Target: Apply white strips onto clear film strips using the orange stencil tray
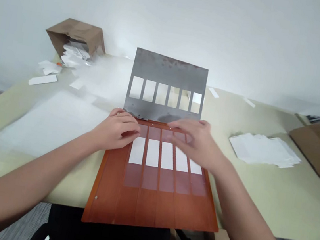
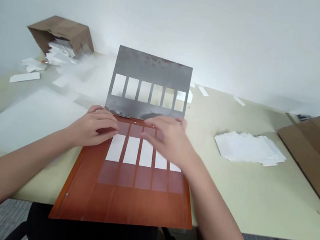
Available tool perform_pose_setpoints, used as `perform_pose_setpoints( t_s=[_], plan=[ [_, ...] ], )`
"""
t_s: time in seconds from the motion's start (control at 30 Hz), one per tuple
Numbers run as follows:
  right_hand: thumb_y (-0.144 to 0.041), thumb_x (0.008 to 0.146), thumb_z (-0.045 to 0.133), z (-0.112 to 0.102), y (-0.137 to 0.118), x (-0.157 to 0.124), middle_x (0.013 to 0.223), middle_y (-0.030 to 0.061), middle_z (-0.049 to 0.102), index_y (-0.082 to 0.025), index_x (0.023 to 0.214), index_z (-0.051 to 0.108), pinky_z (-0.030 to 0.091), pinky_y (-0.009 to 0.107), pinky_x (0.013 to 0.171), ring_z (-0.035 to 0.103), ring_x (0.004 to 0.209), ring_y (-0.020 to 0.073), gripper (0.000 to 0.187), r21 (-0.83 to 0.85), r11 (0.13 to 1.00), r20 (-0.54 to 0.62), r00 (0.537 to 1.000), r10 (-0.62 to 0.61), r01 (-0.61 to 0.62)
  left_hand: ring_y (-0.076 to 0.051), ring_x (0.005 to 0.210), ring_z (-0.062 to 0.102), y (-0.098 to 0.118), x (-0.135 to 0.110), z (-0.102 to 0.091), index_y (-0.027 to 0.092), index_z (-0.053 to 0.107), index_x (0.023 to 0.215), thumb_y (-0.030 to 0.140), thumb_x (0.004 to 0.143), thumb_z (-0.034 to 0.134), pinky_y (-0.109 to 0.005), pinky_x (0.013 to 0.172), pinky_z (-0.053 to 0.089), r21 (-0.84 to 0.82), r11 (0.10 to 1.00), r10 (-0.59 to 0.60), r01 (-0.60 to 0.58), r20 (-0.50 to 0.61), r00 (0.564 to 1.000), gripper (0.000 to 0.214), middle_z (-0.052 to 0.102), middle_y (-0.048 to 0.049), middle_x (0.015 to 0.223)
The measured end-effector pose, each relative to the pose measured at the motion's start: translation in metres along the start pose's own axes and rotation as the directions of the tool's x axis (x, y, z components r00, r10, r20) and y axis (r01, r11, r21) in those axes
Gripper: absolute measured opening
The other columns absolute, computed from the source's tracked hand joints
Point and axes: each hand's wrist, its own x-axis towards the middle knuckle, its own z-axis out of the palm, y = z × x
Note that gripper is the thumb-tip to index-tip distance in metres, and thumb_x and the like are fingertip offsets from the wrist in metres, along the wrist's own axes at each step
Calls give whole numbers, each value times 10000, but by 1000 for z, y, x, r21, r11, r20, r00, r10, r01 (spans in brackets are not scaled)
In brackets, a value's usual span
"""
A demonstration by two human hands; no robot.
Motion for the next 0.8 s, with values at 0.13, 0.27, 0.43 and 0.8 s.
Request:
perform_pose_setpoints(
  t_s=[0.13,0.27,0.43,0.8],
  plan=[
    [-460,898,610,36,-39,4,1095,19,734,-233,1088,604,209,458,1025,627,1087,228,296,135,982,29,990,-141,136,-192,930,660,-1,-2,8,235,651,876,188,898,506,-437,977,263,21,1000,4,-3,-58,998,155,741,-3,925],
    [-576,830,635,55,-42,-6,1132,38,733,-212,1002,571,144,480,1056,598,1144,273,408,137,971,-15,981,-195,195,-186,922,669,2,-3,13,231,651,900,144,872,515,-441,970,246,-36,998,-64,60,-103,993,163,744,6,936],
    [-677,792,629,56,-38,-9,1106,52,736,-213,998,544,139,482,1053,586,1178,298,514,157,978,27,990,-141,135,-190,925,673,3,-4,14,234,649,894,101,846,501,-460,964,221,-110,988,-124,112,-111,986,204,747,28,911],
    [-568,824,660,58,-38,-9,1122,34,739,-212,929,588,180,484,1026,603,1128,299,379,109,971,-7,977,-214,214,-204,918,655,0,-4,18,265,690,814,119,822,561,-465,914,226,-100,993,-73,59,-136,988,195,749,57,868]
  ],
)
